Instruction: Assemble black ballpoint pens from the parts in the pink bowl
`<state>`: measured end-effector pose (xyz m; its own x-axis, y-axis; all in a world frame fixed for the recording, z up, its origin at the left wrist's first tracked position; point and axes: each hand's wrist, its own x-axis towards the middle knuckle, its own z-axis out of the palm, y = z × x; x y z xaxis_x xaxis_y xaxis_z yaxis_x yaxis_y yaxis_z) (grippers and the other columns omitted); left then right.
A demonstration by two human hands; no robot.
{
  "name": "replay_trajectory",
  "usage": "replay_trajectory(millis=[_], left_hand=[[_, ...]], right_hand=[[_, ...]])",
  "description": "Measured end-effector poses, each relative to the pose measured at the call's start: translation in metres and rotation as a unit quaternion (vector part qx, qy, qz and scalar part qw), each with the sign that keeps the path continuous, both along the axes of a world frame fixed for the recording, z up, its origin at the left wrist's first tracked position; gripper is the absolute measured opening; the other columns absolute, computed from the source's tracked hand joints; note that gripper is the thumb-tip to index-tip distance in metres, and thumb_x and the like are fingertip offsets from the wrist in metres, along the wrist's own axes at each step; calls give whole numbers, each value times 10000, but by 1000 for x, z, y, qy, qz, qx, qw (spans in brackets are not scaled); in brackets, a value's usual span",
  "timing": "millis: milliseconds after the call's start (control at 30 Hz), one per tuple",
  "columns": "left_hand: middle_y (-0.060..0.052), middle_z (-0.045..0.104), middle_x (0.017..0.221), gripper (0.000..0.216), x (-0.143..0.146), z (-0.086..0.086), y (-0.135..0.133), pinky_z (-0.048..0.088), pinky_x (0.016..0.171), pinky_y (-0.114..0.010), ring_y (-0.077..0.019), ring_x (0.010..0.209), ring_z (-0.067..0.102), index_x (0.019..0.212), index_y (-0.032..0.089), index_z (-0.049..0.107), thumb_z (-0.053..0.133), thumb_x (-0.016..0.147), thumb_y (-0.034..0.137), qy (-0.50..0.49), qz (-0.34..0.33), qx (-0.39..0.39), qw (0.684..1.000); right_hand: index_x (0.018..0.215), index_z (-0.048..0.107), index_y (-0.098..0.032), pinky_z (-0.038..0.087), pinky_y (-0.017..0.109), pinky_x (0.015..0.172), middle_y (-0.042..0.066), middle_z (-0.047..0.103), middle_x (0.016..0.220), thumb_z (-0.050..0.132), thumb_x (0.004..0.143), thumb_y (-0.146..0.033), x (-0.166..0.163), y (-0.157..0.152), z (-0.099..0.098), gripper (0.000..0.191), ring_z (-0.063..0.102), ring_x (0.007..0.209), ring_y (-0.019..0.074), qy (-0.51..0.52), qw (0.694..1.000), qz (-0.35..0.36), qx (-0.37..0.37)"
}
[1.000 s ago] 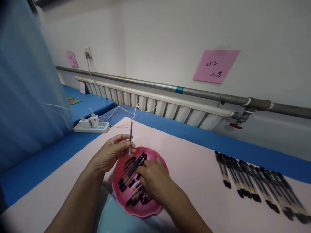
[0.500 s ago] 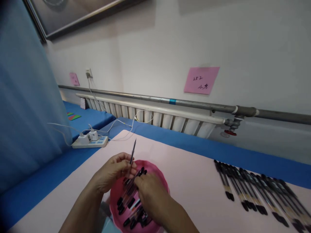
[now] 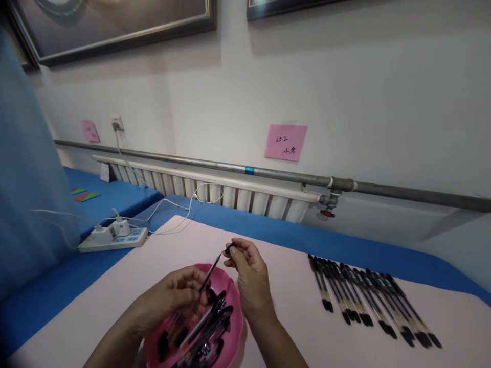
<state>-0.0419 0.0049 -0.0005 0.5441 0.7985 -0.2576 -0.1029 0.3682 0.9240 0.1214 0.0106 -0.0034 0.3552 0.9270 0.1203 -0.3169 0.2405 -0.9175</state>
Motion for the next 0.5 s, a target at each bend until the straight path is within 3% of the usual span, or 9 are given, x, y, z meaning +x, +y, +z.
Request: replay_trajectory(millis=[300,500], left_hand=[[-8,637,687,210,-2,-4,0,421,519,-231,-111,544,567,811,176,552,540,612,108,13,-13,3,1000],[-19,640,680,153,-2,3,-2,433,527,-242,-122,545,574,780,181,575,611,635,149,9,9,-2,1000]], right_hand=[[874,648,-195,474,302,668,7,666,794,699,691,-315,-1,-3,4,225,586,686,142,-29,999,46,0],[871,652,-195,474,307,681,-1,657,764,700,688,-325,-1,-4,4,230,576,665,138,-46,999,25,3]])
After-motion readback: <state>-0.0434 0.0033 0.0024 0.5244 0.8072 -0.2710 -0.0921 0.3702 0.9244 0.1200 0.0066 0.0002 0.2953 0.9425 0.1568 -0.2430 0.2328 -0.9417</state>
